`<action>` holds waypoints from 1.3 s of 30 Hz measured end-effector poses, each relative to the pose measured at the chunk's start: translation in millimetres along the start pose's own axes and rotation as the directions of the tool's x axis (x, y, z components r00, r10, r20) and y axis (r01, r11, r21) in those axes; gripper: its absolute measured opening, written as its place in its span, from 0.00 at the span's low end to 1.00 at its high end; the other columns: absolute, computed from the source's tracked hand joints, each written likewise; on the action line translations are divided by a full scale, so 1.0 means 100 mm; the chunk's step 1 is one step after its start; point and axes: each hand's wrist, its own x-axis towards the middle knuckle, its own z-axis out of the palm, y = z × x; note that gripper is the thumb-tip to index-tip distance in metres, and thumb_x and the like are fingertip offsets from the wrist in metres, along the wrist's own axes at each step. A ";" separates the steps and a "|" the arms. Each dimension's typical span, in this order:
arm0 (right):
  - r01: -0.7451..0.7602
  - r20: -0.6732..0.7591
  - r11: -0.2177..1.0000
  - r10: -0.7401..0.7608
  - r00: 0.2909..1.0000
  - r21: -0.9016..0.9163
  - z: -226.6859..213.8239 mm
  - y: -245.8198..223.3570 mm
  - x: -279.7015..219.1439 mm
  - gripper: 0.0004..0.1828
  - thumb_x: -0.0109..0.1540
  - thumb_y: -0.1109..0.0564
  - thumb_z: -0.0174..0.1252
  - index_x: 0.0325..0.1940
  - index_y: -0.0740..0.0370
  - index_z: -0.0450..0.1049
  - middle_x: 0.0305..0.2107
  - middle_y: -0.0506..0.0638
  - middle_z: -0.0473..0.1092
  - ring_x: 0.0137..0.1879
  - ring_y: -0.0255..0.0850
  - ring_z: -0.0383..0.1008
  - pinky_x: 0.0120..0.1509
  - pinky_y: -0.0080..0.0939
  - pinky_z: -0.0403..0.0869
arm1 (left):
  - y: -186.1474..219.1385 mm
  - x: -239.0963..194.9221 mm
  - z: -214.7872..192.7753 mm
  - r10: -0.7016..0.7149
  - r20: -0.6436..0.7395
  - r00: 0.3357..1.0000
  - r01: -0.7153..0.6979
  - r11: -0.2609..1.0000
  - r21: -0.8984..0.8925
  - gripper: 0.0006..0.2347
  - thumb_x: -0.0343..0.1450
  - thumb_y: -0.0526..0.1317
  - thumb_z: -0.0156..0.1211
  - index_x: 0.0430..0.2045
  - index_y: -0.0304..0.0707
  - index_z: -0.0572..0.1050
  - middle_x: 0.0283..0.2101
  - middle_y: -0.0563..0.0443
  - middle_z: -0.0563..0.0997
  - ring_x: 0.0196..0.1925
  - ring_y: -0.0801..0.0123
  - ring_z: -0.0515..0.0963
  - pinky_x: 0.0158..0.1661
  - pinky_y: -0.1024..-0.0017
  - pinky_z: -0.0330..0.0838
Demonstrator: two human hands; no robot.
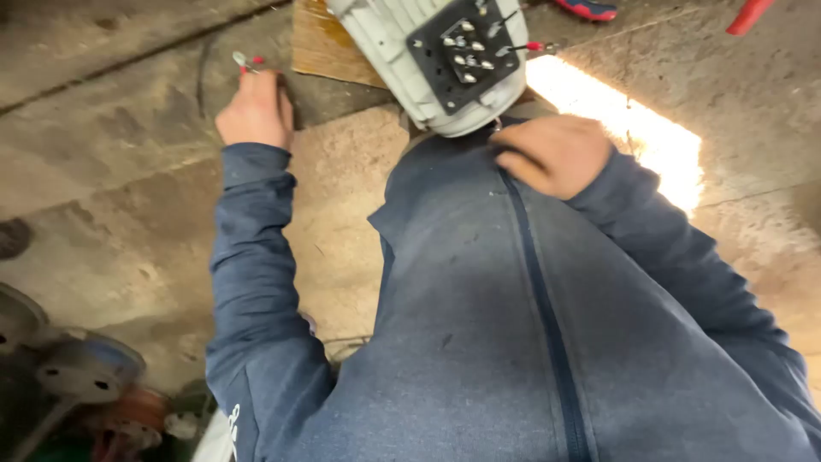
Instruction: The recorder is connecting wires to the terminal block of an electric motor.
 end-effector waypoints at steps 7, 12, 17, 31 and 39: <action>0.149 0.146 0.988 -0.143 0.979 -0.028 -0.55 0.48 0.08 0.10 0.64 0.54 0.65 0.48 0.57 0.81 0.32 0.51 0.76 0.38 0.48 0.77 0.43 0.46 0.73 | 0.77 -0.12 -0.69 -0.150 -0.079 0.986 0.147 0.988 -0.036 0.07 0.76 0.34 0.60 0.47 0.39 0.75 0.43 0.43 0.78 0.38 0.49 0.80 0.35 0.59 0.74; 0.268 0.179 0.898 -0.345 0.921 0.350 -0.76 0.65 0.28 0.08 0.65 0.60 0.66 0.47 0.61 0.80 0.35 0.52 0.77 0.40 0.48 0.78 0.45 0.45 0.75 | 2.13 -0.12 -1.39 -0.288 -0.134 0.948 0.144 0.764 -0.629 0.05 0.74 0.26 0.61 0.41 0.32 0.75 0.43 0.44 0.78 0.42 0.57 0.79 0.45 0.68 0.76; 0.282 0.261 0.800 -0.470 0.843 0.529 -1.02 0.59 0.49 0.10 0.64 0.60 0.67 0.48 0.65 0.79 0.36 0.53 0.78 0.41 0.45 0.80 0.47 0.41 0.76 | 3.10 -0.12 -1.43 -0.239 -0.101 0.966 0.045 0.537 -0.842 0.07 0.71 0.26 0.65 0.39 0.34 0.76 0.44 0.45 0.80 0.47 0.58 0.82 0.48 0.70 0.77; 0.265 0.090 0.877 -0.325 0.941 0.401 -1.10 0.81 0.30 0.10 0.68 0.57 0.71 0.45 0.63 0.77 0.34 0.54 0.78 0.37 0.44 0.81 0.42 0.37 0.75 | 3.32 0.34 -1.07 -0.102 -0.032 0.994 -0.008 0.227 -0.974 0.06 0.77 0.27 0.59 0.47 0.34 0.75 0.48 0.47 0.80 0.48 0.63 0.82 0.51 0.72 0.78; 0.210 -0.012 0.936 -0.215 0.977 0.282 -0.98 0.55 0.32 0.12 0.66 0.56 0.74 0.43 0.63 0.78 0.35 0.53 0.78 0.35 0.45 0.80 0.41 0.38 0.74 | 3.10 0.44 -1.17 -0.104 -0.049 0.993 -0.011 0.341 -0.940 0.08 0.74 0.26 0.65 0.43 0.34 0.77 0.47 0.47 0.82 0.44 0.65 0.85 0.46 0.74 0.80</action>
